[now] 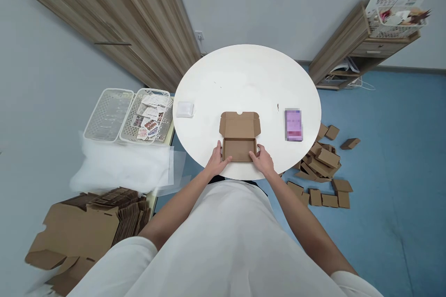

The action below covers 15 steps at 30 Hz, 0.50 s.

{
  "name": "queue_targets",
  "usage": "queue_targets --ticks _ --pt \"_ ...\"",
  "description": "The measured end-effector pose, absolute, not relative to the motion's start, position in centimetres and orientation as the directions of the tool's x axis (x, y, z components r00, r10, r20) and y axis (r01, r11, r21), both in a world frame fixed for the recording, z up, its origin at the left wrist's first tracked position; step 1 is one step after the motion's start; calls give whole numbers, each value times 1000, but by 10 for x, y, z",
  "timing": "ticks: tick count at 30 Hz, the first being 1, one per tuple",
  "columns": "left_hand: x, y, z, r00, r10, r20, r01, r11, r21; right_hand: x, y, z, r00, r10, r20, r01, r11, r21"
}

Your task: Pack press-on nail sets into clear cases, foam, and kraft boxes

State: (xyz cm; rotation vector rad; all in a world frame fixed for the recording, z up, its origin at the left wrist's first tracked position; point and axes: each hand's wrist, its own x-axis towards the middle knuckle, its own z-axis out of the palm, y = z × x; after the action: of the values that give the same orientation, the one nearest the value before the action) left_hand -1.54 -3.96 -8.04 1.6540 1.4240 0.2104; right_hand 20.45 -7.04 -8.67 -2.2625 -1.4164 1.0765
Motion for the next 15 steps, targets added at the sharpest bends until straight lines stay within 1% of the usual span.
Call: queue_targets --ticks 3,9,12,15 --pt "-16 -45 -82 315 844 -435 648 144 748 203 -74 -88 229 861 -454 642 -485 -594" --pt "-4 -31 -79 305 865 -398 663 107 741 205 -67 -91 250 869 -427 606 -484 -631" --pt "-3 -26 -79 306 865 -398 653 114 749 205 -65 -90 261 863 -432 600 -496 -628" --pt "-8 -27 -82 308 841 -444 626 173 761 204 -69 -87 318 847 -426 595 -528 -606"
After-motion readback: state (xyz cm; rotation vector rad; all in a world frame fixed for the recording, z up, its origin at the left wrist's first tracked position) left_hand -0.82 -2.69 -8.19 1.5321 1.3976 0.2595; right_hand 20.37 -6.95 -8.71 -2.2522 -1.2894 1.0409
